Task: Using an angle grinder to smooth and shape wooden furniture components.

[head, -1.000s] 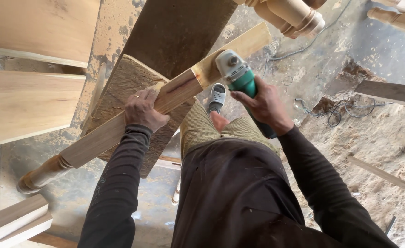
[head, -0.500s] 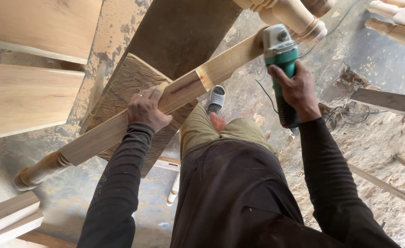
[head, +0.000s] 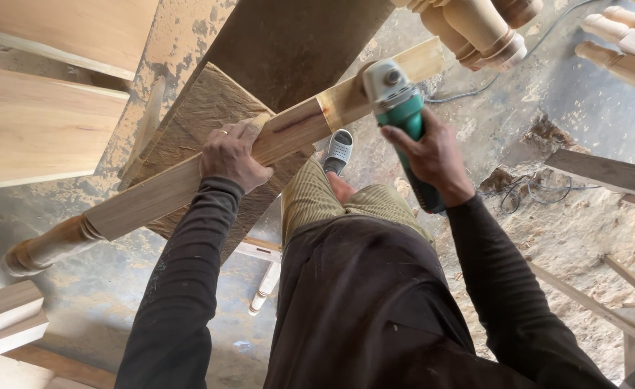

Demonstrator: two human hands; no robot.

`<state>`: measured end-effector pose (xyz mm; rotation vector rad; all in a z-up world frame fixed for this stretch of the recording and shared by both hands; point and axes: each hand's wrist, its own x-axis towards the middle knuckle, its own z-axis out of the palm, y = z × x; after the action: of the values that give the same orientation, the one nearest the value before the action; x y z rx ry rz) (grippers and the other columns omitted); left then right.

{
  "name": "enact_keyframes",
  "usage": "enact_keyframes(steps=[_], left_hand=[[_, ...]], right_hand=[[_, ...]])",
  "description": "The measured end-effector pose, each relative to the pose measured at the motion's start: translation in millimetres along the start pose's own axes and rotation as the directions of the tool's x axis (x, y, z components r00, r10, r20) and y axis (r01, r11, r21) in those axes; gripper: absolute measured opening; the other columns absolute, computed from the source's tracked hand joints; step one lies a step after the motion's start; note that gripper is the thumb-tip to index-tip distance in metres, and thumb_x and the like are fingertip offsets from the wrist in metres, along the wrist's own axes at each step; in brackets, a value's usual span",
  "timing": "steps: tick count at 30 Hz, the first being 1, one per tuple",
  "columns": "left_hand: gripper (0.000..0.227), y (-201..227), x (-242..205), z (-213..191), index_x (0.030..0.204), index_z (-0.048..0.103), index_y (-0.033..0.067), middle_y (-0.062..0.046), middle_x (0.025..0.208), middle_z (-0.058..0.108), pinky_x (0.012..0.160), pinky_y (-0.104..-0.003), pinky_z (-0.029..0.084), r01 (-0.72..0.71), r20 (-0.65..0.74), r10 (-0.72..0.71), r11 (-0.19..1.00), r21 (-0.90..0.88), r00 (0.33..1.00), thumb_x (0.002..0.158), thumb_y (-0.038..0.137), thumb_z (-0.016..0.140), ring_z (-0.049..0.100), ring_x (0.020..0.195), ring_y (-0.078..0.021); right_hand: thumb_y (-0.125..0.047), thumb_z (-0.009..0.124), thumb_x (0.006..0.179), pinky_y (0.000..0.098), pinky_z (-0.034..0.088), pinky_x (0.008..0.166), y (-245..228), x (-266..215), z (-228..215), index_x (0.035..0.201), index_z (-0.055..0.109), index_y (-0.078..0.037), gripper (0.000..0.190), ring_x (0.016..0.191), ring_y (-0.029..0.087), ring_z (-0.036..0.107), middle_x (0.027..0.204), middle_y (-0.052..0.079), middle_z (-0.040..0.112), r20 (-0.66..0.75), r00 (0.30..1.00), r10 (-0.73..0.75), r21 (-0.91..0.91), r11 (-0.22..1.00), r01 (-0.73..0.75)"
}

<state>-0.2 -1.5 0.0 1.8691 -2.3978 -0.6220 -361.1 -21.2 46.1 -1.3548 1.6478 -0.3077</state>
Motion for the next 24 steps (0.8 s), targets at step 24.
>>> enact_keyframes(steps=[24], left_hand=[[0.081,1,-1,3,0.131,0.061,0.0139,-0.007,0.112,0.07,0.098,-0.04,0.051,0.005,-0.009,-0.004,0.999,0.037,1.0,0.057,0.033,0.087,0.067,0.104,-0.0251]], right_hand=[[-0.042,0.073,0.094,0.0344,0.06,0.068,-13,-23,17,0.109,0.066,0.0,0.045,0.077,0.016,0.074,0.086,0.008,0.074,0.041,0.999,-0.023,0.232,0.973,0.013]])
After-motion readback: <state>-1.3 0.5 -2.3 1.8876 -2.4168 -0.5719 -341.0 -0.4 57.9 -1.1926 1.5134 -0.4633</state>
